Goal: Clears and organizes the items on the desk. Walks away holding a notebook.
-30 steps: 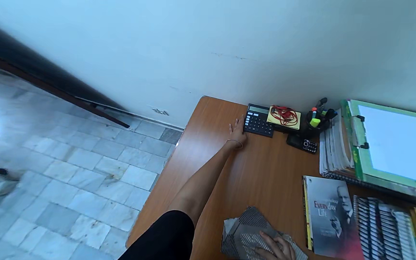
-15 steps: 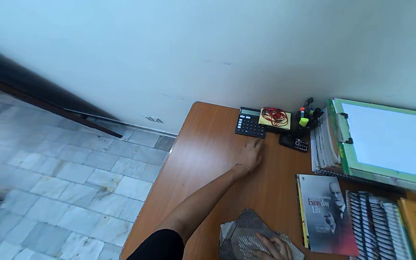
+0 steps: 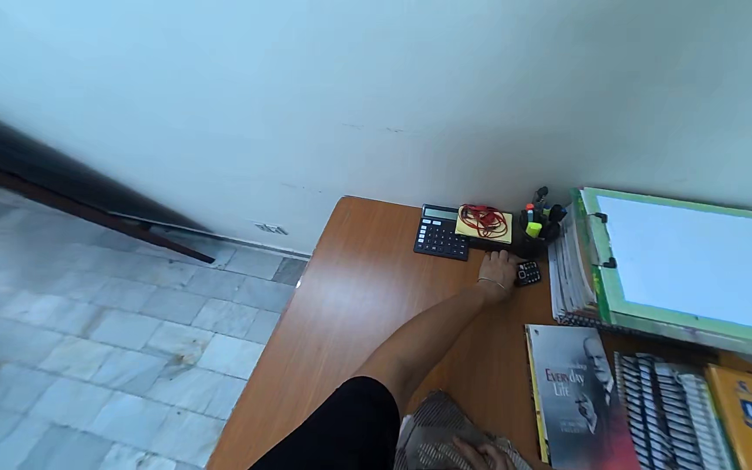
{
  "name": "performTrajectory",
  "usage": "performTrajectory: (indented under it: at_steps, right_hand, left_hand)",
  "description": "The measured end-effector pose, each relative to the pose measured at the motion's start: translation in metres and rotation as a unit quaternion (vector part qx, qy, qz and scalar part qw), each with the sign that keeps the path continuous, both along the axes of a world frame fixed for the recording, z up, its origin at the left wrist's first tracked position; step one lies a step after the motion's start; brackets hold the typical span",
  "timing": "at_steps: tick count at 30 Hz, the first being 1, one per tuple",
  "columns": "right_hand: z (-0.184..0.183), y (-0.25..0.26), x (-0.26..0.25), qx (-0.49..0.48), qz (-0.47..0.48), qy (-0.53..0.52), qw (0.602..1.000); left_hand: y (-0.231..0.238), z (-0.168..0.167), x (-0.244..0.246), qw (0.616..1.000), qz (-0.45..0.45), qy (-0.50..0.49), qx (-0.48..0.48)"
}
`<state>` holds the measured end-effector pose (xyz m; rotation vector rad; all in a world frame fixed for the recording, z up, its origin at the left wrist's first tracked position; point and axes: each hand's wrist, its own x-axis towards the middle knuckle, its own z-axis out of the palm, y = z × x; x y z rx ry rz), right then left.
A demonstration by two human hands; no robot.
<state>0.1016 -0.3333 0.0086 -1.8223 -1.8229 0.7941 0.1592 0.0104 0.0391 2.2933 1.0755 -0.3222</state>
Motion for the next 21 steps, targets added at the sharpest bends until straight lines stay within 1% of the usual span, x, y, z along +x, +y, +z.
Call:
performTrajectory:
  at_steps: [3, 5, 6, 7, 9, 10, 11, 13, 16, 18, 19, 21]
  right_hand:
    - [0.002, 0.001, -0.001, 0.011, 0.032, -0.037, 0.999]
    - [0.003, 0.004, -0.003, 0.025, 0.055, -0.076, 0.995]
    - [0.006, 0.008, -0.005, 0.031, 0.053, -0.084, 0.995]
    - [0.01, 0.013, -0.007, 0.036, 0.038, -0.082, 0.995]
    - [0.021, 0.024, -0.008, 0.025, -0.025, -0.056, 0.998]
    - [0.03, 0.03, -0.007, 0.014, -0.068, -0.032, 0.997]
    - [0.041, 0.039, -0.006, 0.008, -0.112, -0.006, 0.994]
    - [0.059, 0.06, 0.0, 0.044, -0.183, 0.014, 0.982]
    - [0.089, 0.103, 0.004, 0.128, -0.226, -0.029, 0.965]
    - [0.112, 0.134, 0.002, 0.127, -0.231, -0.045, 0.964]
    - [0.121, 0.146, -0.002, 0.1, -0.222, -0.044, 0.969]
    - [0.127, 0.159, -0.018, 0.022, -0.182, -0.052, 0.982]
  left_hand:
    - [-0.011, -0.004, -0.034, 0.993, 0.07, -0.055, -0.08]
    - [-0.017, 0.0, -0.063, 0.971, 0.122, -0.106, -0.173]
    - [-0.022, 0.008, -0.081, 0.943, 0.163, -0.158, -0.242]
    - [-0.03, 0.021, -0.102, 0.899, 0.211, -0.216, -0.317]
    - [-0.044, 0.027, -0.139, 0.788, 0.304, -0.326, -0.424]
    - [-0.049, 0.026, -0.156, 0.74, 0.338, -0.364, -0.455]
    - [-0.053, 0.028, -0.172, 0.703, 0.365, -0.385, -0.474]
    - [-0.062, 0.035, -0.198, 0.65, 0.414, -0.41, -0.488]
    - [-0.081, 0.044, -0.218, 0.581, 0.466, -0.435, -0.506]
    - [-0.094, 0.049, -0.221, 0.561, 0.464, -0.441, -0.525]
    - [-0.101, 0.052, -0.219, 0.557, 0.459, -0.445, -0.53]
    - [-0.108, 0.054, -0.211, 0.55, 0.462, -0.45, -0.532]
